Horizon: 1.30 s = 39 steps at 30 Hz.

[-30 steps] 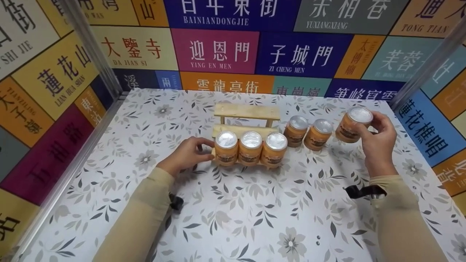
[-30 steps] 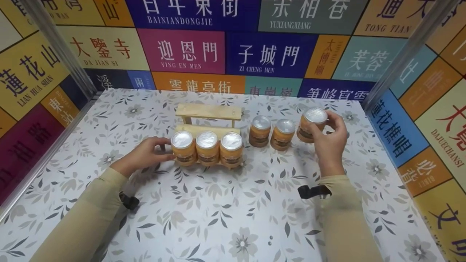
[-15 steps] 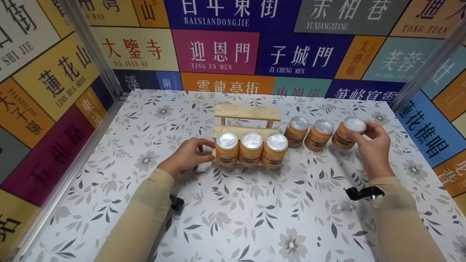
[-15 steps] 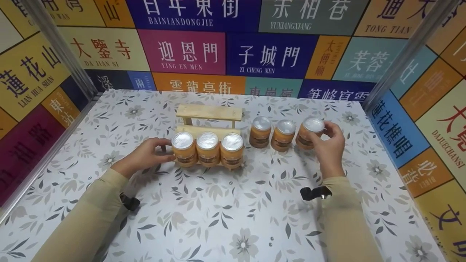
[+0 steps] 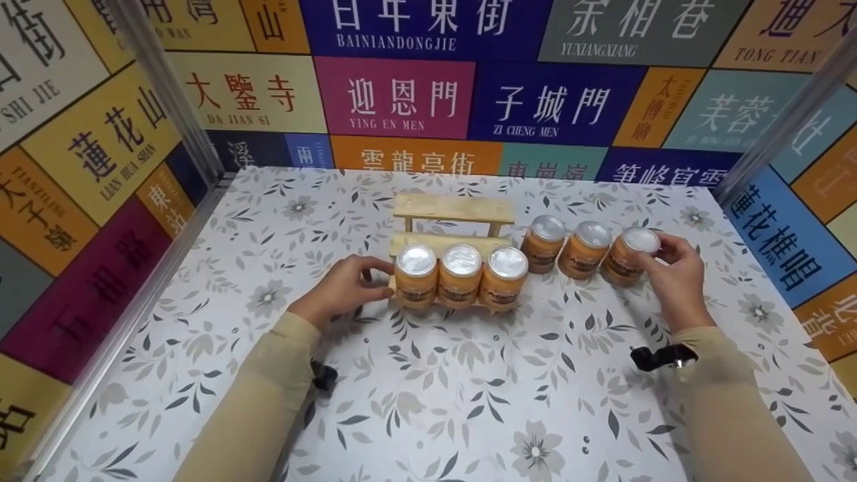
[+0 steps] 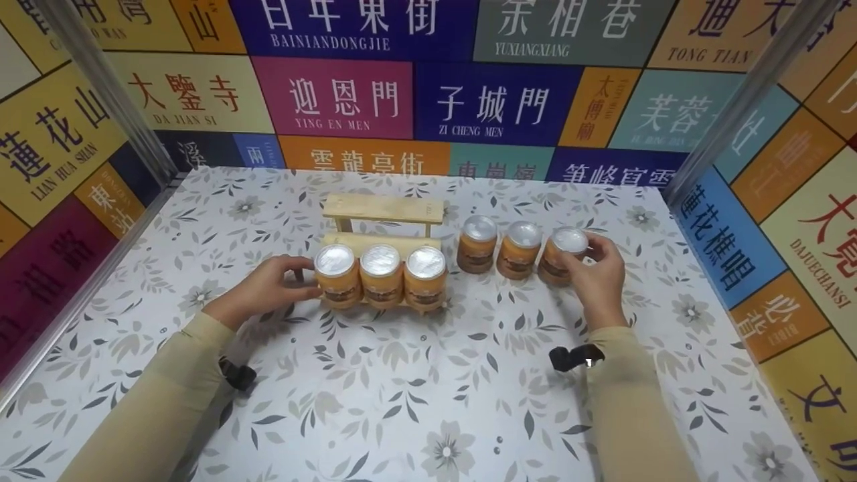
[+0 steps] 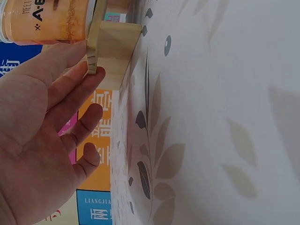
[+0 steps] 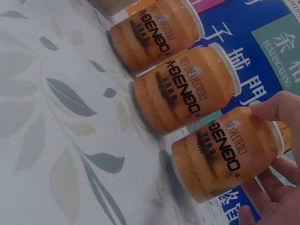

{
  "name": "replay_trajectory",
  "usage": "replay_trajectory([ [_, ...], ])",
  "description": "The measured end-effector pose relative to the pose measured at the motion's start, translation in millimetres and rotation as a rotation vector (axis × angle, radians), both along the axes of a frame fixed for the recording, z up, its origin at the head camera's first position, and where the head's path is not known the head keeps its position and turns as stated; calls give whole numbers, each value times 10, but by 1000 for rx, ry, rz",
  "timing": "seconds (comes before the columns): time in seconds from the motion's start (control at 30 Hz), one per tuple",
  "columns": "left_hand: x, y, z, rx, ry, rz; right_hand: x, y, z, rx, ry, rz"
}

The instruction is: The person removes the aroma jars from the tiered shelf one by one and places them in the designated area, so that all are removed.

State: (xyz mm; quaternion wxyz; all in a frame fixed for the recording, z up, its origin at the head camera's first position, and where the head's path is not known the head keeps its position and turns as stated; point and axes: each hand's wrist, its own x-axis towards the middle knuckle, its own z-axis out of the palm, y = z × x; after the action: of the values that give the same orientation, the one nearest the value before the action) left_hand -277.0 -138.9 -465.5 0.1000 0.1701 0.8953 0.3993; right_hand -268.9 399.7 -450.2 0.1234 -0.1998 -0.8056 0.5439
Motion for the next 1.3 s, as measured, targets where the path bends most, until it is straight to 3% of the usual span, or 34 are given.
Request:
replay_trajectory([
  [0.33, -13, 2, 58, -55, 14, 35, -39, 33, -65, 17, -20, 24],
  [0.6, 3, 7, 58, -84, -2, 40, -27, 79, -93, 97, -24, 110],
  [0.77, -11, 15, 83, -79, -33, 31, -3, 41, -26, 79, -27, 98],
  [0.93, -16, 9, 55, -45, -23, 6, 45, -68, 96, 79, -22, 50],
  [1.1, -11, 1, 9, -14, 17, -13, 102, -227, 235, 75, 78, 17],
  [1.3, -2, -4, -9, -12, 43, -29, 160, -471, 307, 85, 206, 101],
])
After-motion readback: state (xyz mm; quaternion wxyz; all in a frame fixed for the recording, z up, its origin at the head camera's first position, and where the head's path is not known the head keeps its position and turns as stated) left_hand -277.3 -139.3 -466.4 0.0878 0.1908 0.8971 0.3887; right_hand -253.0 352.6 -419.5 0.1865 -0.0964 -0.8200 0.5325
